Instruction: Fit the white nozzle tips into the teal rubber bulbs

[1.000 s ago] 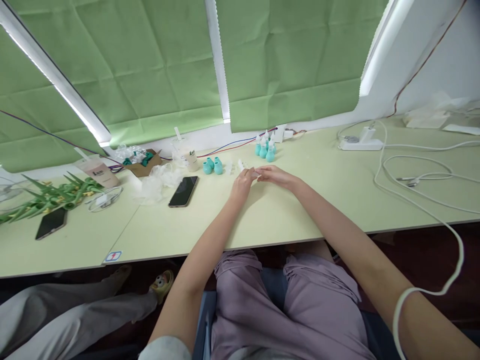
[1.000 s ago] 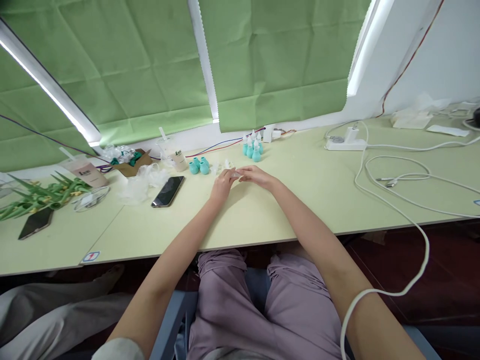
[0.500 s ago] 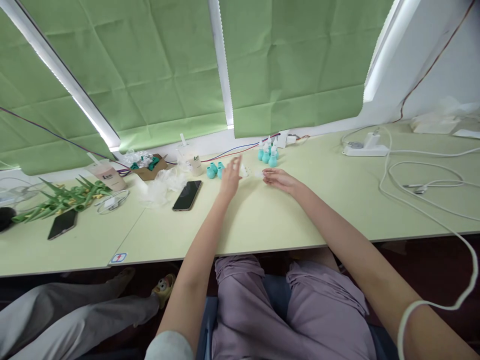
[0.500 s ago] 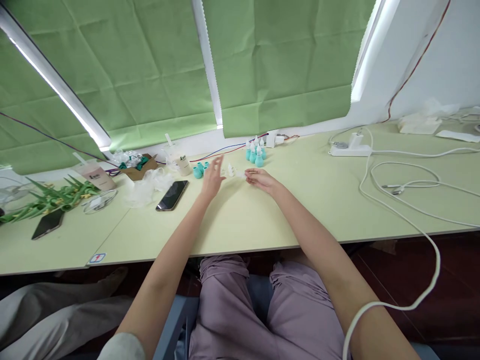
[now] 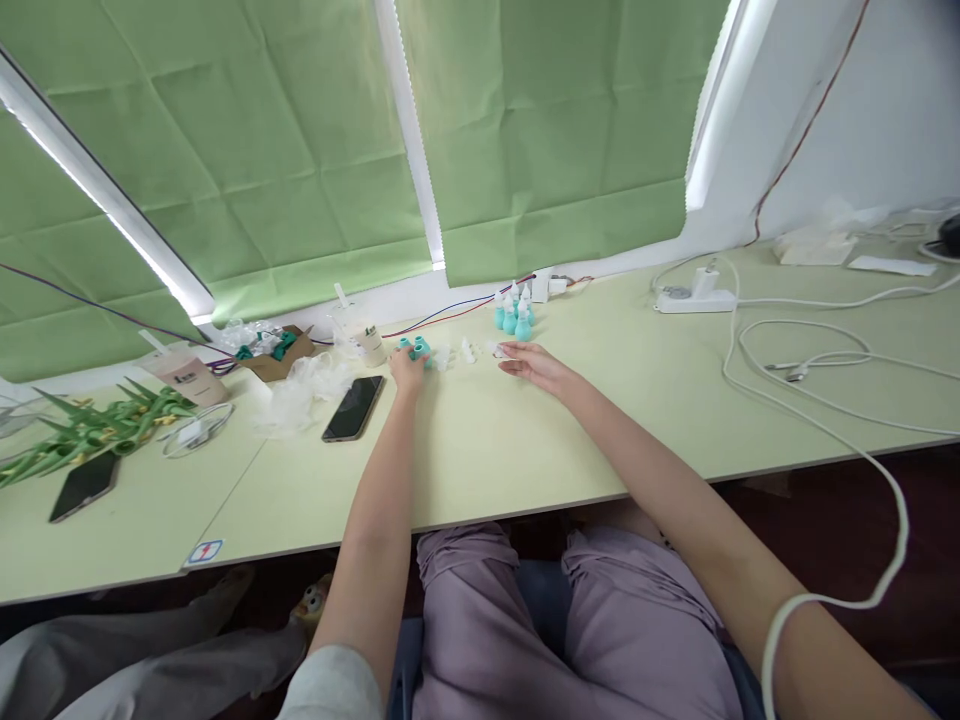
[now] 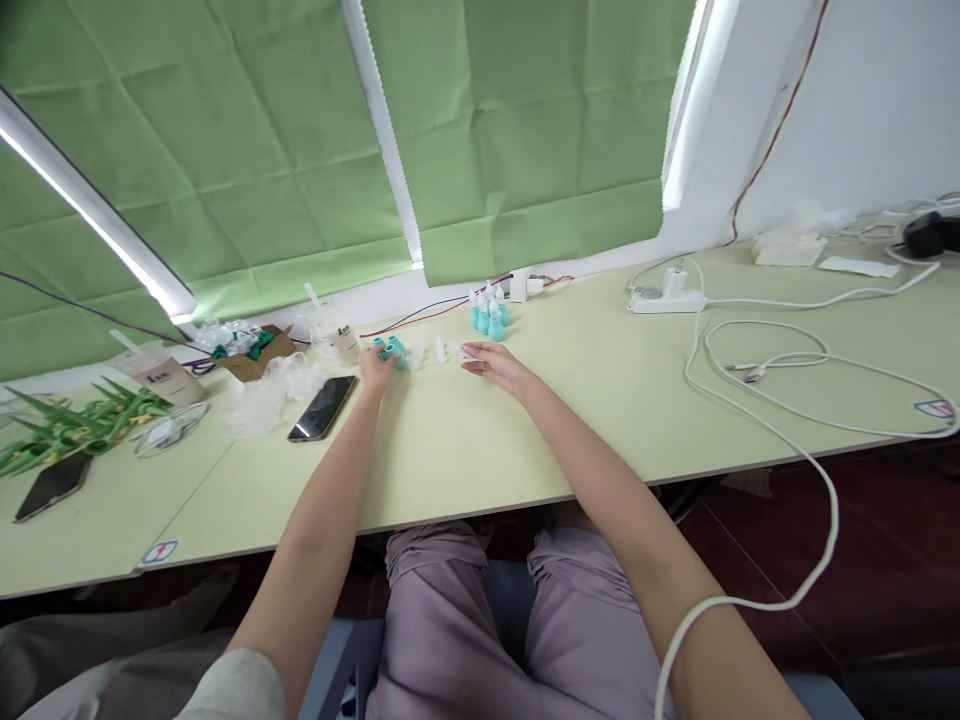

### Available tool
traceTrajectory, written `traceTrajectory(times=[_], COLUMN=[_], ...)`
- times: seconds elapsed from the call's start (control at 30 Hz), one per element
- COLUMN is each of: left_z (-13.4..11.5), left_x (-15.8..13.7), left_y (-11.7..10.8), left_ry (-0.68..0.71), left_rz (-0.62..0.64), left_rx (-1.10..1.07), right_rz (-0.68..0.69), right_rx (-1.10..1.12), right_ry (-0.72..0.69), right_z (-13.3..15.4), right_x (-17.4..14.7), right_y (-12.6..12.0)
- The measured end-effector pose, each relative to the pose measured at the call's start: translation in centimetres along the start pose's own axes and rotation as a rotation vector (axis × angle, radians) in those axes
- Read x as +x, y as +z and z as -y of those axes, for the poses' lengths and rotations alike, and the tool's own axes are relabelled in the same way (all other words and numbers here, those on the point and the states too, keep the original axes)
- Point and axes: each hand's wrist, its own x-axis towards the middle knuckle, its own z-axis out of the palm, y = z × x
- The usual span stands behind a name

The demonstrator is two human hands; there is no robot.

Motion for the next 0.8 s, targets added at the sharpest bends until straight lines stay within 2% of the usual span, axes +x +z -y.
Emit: traceTrajectory(times=[0.1, 0.17, 0.27, 0.33, 0.43, 0.53, 0.8], left_z=[-0.5, -1.4, -3.2, -4.1, -4.9, -5.0, -4.7], left_x=[-0.7, -1.7, -3.8, -5.4, -7.3, -8.2, -8.9], left_y=[-0.8, -1.2, -1.0, -0.3, 0.9, 1.6, 1.1], left_ry=[0.129, 0.234, 0.405, 0.479, 0.481, 0.455, 0.484], left_rz=[0.004, 0.053, 0.239, 0.363, 0.411, 0.385, 0.365], left_rx=[-0.135, -0.252, -0.425, -0.402, -0.276, -0.204, -0.155], right_rz=[0.011, 0.044, 0.088, 0.101, 0.092, 0.071, 0.087], right_rx=[-0.021, -0.025, -0.072, -0.138, -0.247, -0.341, -0.611], right_ry=[-0.044, -0.097, -0.191, -0.271, -0.357, -0.376, -0.404], right_z=[0.3, 0.3, 0.0, -0.3, -0.4, -0.2, -0.3], right_x=[-0.1, 0.0, 0.4, 0.5, 0.5, 0.2, 0.2], right_y=[0.1, 0.1, 0.1, 0.1, 0.2, 0.3, -0.1])
